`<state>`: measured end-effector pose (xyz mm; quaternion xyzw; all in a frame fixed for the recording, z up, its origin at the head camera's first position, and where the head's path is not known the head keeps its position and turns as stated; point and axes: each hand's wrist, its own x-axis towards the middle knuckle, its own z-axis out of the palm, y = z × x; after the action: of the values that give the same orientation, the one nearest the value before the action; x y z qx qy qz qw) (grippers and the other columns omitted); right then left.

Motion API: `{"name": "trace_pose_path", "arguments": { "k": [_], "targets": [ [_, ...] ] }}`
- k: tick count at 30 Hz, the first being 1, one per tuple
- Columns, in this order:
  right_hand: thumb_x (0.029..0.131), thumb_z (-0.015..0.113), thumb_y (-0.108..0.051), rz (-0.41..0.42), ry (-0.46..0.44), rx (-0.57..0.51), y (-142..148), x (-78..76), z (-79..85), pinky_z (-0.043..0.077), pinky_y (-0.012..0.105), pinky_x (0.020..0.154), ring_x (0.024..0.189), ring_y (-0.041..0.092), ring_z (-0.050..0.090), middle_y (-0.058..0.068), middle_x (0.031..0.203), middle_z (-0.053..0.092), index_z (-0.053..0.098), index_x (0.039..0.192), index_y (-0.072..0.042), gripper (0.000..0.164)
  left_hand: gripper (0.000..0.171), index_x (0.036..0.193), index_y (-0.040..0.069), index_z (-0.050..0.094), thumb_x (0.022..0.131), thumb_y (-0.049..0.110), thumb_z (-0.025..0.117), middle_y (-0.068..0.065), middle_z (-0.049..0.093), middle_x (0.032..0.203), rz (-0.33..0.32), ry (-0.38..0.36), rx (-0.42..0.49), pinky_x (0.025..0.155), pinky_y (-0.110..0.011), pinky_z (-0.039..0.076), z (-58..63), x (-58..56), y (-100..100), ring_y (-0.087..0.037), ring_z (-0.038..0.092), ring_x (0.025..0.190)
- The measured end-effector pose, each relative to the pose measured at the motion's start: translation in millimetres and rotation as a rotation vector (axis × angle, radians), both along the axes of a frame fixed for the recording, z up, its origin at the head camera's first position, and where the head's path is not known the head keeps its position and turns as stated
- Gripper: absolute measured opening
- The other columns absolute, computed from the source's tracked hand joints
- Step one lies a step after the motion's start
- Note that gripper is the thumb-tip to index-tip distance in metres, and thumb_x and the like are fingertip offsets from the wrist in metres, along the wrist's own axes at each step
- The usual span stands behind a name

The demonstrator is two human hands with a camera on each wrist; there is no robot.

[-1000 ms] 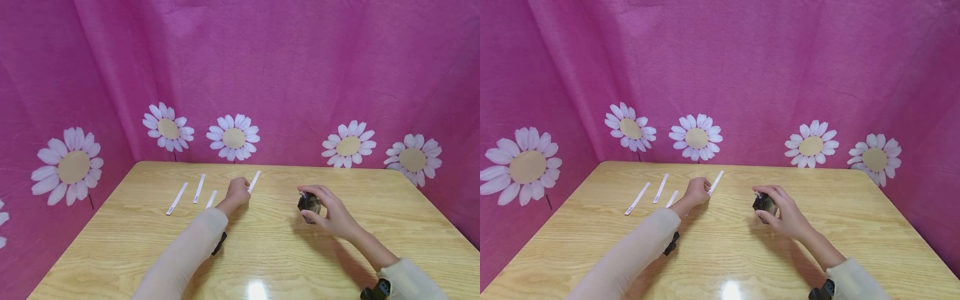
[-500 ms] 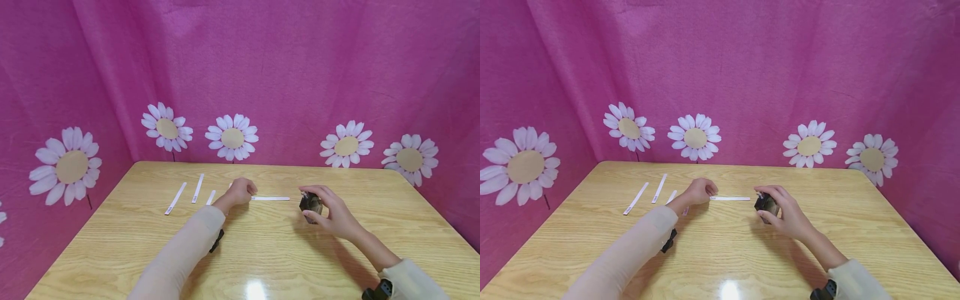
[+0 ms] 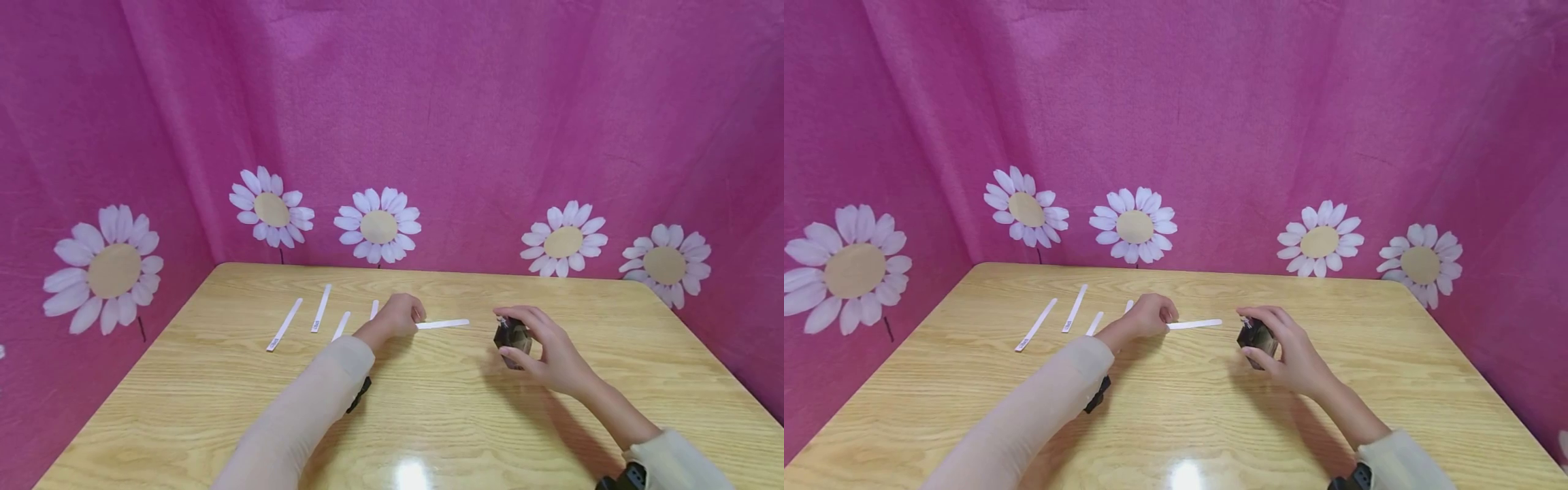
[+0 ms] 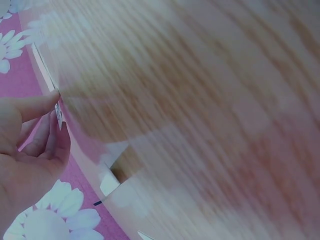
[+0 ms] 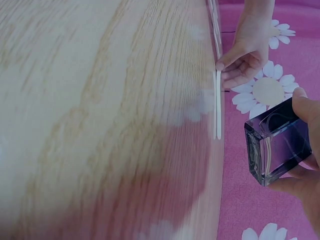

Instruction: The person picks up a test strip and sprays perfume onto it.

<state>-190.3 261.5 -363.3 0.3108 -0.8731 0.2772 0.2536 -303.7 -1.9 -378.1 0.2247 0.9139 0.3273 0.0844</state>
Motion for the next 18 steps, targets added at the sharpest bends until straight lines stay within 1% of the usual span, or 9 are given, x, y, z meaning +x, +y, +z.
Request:
{"name": "trace_pose_path", "arguments": {
  "k": [2, 4, 9, 13, 18],
  "targets": [
    [0.073, 0.080, 0.000, -0.001, 0.001, -0.002, 0.2, 0.4, -0.4, 0.059, 0.041, 0.073, 0.116, -0.007, 0.045, 0.006, 0.123, 0.059, 0.055, 0.131, -0.011, 0.064, 0.027, 0.093, -0.001, 0.071, 0.072, -0.016, 0.062, -0.013, 0.069, 0.083, -0.003, 0.002, -0.002, 0.062, -0.013, 0.041, -0.3, 0.4, -0.1, -0.010, 0.053, 0.072],
    [0.073, 0.080, 0.000, 0.000, 0.003, -0.004, 0.4, 0.5, -0.7, 0.059, 0.043, 0.073, 0.116, -0.007, 0.045, 0.006, 0.123, 0.059, 0.055, 0.131, -0.011, 0.064, 0.028, 0.092, -0.001, 0.072, 0.072, -0.017, 0.060, -0.014, 0.069, 0.083, -0.010, 0.007, 0.000, 0.061, -0.013, 0.040, -0.8, 0.3, -0.3, -0.012, 0.055, 0.073],
    [0.073, 0.080, 0.000, 0.007, -0.002, -0.011, 0.3, 0.0, -0.6, 0.059, 0.044, 0.074, 0.116, -0.006, 0.046, 0.006, 0.124, 0.059, 0.055, 0.131, -0.012, 0.064, 0.027, 0.090, 0.000, 0.073, 0.073, -0.016, 0.058, -0.013, 0.070, 0.085, -0.028, 0.036, -0.031, 0.065, -0.014, 0.044, -3.1, -0.4, -0.8, -0.015, 0.059, 0.078],
    [0.073, 0.080, 0.000, 0.009, 0.000, -0.008, -0.3, -0.2, 0.5, 0.059, 0.044, 0.074, 0.116, -0.005, 0.046, 0.006, 0.124, 0.059, 0.055, 0.132, -0.012, 0.064, 0.028, 0.090, 0.002, 0.074, 0.075, -0.015, 0.057, -0.011, 0.069, 0.088, -0.024, 0.045, -0.058, 0.068, -0.017, 0.046, -3.2, 0.4, -1.3, -0.015, 0.057, 0.080],
    [0.072, 0.080, 0.000, 0.006, 0.007, -0.003, -0.3, -0.5, 0.0, 0.060, 0.042, 0.075, 0.116, -0.006, 0.046, 0.006, 0.124, 0.059, 0.055, 0.131, -0.011, 0.065, 0.025, 0.089, 0.001, 0.074, 0.074, -0.014, 0.060, -0.012, 0.070, 0.087, -0.031, 0.049, -0.053, 0.068, -0.016, 0.047, -2.0, 3.5, -1.9, -0.015, 0.058, 0.079]
  ]
}}
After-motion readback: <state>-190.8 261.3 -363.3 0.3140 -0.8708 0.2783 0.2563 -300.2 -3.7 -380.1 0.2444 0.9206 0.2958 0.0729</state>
